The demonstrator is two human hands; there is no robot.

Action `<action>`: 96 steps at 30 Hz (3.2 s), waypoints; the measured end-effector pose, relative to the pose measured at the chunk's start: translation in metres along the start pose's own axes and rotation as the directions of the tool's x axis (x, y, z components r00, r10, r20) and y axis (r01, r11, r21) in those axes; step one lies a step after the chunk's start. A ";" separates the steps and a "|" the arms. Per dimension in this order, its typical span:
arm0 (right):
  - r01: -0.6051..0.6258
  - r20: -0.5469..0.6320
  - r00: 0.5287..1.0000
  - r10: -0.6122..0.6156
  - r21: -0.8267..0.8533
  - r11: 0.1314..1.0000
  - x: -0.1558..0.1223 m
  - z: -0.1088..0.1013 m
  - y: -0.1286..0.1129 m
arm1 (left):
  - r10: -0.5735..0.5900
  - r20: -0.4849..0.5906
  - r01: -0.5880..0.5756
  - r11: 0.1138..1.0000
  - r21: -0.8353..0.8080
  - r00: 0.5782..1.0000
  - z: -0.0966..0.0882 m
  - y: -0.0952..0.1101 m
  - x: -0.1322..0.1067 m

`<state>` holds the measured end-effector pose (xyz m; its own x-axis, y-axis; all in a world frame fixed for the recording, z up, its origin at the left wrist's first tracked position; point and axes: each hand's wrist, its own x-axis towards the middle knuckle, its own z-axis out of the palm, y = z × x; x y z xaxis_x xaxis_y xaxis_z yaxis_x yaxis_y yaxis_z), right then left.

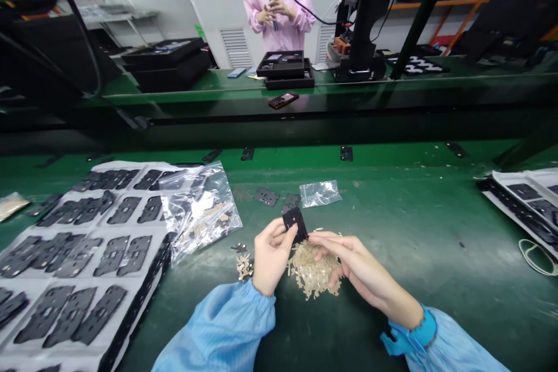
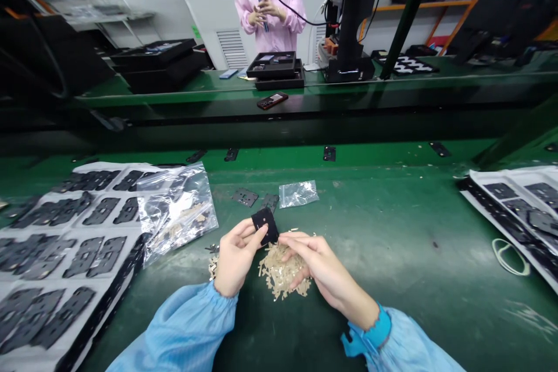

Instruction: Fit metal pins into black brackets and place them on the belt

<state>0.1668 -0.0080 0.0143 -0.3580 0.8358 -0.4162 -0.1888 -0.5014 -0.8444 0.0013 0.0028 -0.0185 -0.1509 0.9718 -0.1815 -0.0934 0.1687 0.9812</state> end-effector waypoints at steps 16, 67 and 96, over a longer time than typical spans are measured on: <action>-0.013 0.011 1.000 0.013 -0.014 1.000 0.004 -0.002 0.000 | 0.033 0.007 -0.032 0.999 -0.040 0.999 0.002 0.003 -0.002; -0.222 0.167 0.970 0.176 0.319 0.921 0.017 -0.014 0.017 | -0.137 0.333 0.250 0.913 -0.324 0.933 0.004 0.015 -0.010; 0.550 0.048 0.797 -0.602 -0.470 0.690 0.008 -0.004 0.017 | 0.475 0.233 -0.515 0.843 0.156 0.849 -0.002 0.015 -0.009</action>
<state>0.1641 -0.0085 -0.0047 -0.2152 0.9574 0.1927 0.1028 0.2185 -0.9704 -0.0004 -0.0032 -0.0023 0.0572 0.9432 0.3271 0.1527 -0.3321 0.9308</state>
